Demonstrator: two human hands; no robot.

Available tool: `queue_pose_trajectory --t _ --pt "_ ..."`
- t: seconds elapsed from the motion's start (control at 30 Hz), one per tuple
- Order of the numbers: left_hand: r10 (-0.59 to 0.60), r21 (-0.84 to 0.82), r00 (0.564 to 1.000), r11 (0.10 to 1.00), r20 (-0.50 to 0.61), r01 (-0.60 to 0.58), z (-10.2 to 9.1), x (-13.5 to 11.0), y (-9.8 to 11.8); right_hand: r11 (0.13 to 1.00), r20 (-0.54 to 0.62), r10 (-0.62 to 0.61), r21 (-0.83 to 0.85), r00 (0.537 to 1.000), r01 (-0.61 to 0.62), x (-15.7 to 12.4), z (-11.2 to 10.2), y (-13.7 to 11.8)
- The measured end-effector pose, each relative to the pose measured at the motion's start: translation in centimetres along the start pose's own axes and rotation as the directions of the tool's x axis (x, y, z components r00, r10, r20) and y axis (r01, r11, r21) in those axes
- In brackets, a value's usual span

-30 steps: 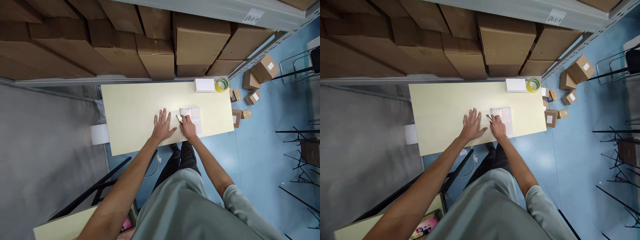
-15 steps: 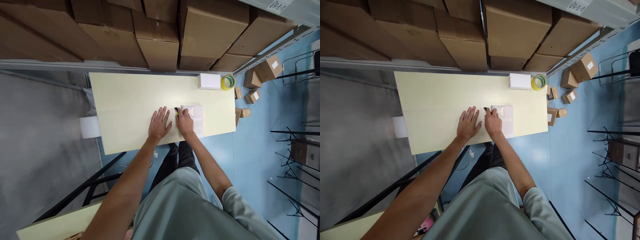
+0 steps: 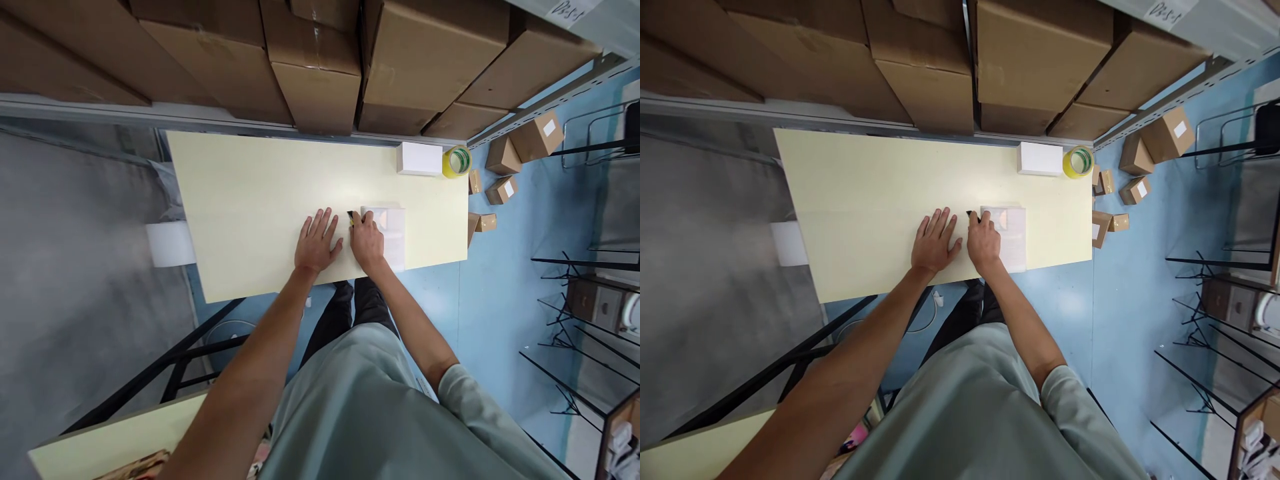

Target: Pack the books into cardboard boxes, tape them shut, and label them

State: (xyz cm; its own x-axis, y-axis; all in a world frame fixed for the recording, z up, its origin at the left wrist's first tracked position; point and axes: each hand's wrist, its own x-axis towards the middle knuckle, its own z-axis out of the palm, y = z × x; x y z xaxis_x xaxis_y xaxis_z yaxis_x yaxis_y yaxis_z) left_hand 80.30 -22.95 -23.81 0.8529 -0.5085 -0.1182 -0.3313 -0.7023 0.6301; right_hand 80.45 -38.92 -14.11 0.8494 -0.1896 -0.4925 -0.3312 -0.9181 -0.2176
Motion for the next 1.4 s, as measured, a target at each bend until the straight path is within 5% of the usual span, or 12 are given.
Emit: queue_pose_trajectory --t 0.8,1.13,1.4 --pt "0.059 0.068 0.996 0.996 -0.067 -0.054 1.0 -0.1 -0.6 0.993 -0.021 0.037 -0.11 0.999 -0.039 0.0 0.2 -0.4" --pt "-0.083 0.14 0.995 0.986 -0.057 0.091 0.7 1.4 2.9 0.997 0.025 0.071 -0.015 0.997 -0.071 0.5 -0.3 0.2" --pt "-0.131 0.197 0.99 0.973 0.053 0.118 0.1 1.9 4.4 0.993 0.002 0.093 0.066 0.996 -0.093 0.6 0.4 0.2"
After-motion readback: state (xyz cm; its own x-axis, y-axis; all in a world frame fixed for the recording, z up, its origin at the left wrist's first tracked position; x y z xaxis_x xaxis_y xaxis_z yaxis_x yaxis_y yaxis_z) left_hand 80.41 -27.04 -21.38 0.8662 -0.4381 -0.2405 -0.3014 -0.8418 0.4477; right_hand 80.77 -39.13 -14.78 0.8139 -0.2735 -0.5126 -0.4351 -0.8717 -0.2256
